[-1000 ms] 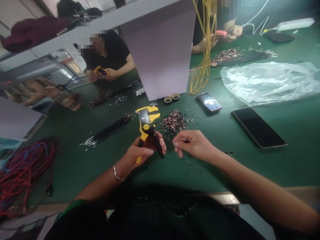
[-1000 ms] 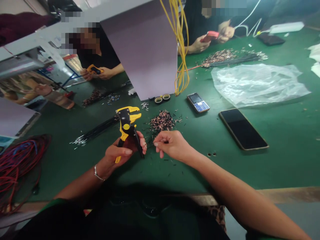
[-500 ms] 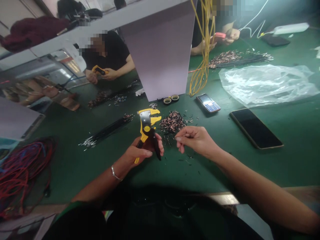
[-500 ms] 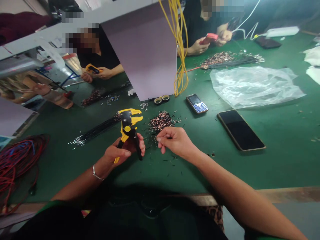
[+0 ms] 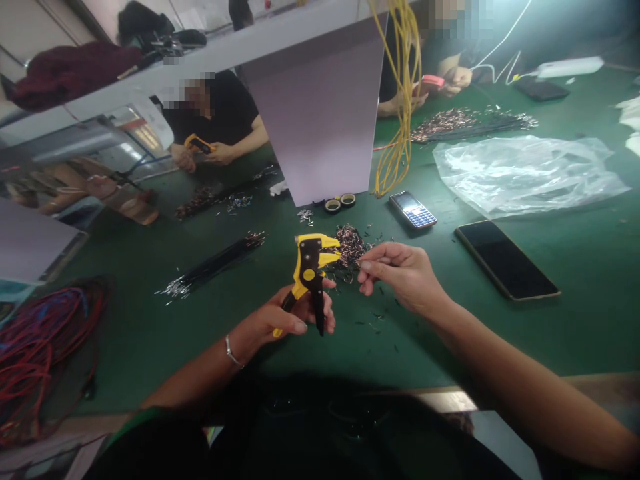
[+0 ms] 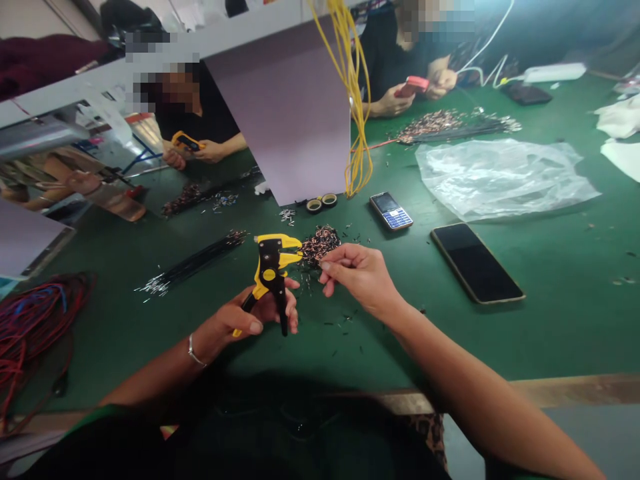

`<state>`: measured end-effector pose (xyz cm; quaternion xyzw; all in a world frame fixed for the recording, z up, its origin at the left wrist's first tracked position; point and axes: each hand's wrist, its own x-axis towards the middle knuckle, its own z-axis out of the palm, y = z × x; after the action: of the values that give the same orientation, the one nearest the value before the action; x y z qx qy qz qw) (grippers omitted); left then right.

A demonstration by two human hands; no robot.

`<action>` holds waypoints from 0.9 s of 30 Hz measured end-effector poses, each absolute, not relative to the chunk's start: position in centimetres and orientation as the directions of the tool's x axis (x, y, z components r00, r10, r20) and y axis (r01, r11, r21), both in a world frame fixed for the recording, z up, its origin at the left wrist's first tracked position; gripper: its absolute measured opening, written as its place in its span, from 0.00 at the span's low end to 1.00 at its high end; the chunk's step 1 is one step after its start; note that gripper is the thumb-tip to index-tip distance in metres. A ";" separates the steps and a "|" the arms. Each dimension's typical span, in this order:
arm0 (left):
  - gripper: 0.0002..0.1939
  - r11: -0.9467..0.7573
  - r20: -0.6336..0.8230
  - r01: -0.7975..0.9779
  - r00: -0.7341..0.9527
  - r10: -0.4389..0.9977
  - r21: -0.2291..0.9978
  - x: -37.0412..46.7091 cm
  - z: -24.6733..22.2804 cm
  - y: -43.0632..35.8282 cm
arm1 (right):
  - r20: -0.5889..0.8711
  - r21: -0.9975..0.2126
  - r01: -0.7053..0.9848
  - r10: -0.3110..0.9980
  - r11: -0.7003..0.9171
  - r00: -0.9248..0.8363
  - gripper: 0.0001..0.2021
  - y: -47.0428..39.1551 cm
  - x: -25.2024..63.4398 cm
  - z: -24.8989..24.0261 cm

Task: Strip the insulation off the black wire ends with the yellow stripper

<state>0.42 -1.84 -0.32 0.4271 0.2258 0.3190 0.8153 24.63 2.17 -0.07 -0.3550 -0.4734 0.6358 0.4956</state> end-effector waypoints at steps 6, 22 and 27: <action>0.42 0.476 -0.141 -0.260 0.742 0.655 0.840 0.1 -1.2 -2.0 | 0.025 -0.952 -0.300 0.964 -0.057 -0.265 0.08 2.1 24.7 -0.1; 0.43 0.484 -0.102 -0.271 0.784 0.613 0.832 0.3 -1.3 -2.1 | 0.013 -0.971 -0.233 0.952 -0.061 -0.305 0.08 2.1 24.7 0.1; 0.39 0.451 -0.107 -0.274 0.747 0.656 0.850 0.5 -1.1 -2.4 | 0.017 -0.973 -0.225 0.947 -0.059 -0.321 0.08 2.1 24.7 0.1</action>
<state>0.51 -2.45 -1.06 0.4415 0.2163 0.2824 0.8237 24.72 2.13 0.10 -0.3555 -0.5075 0.6348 0.4617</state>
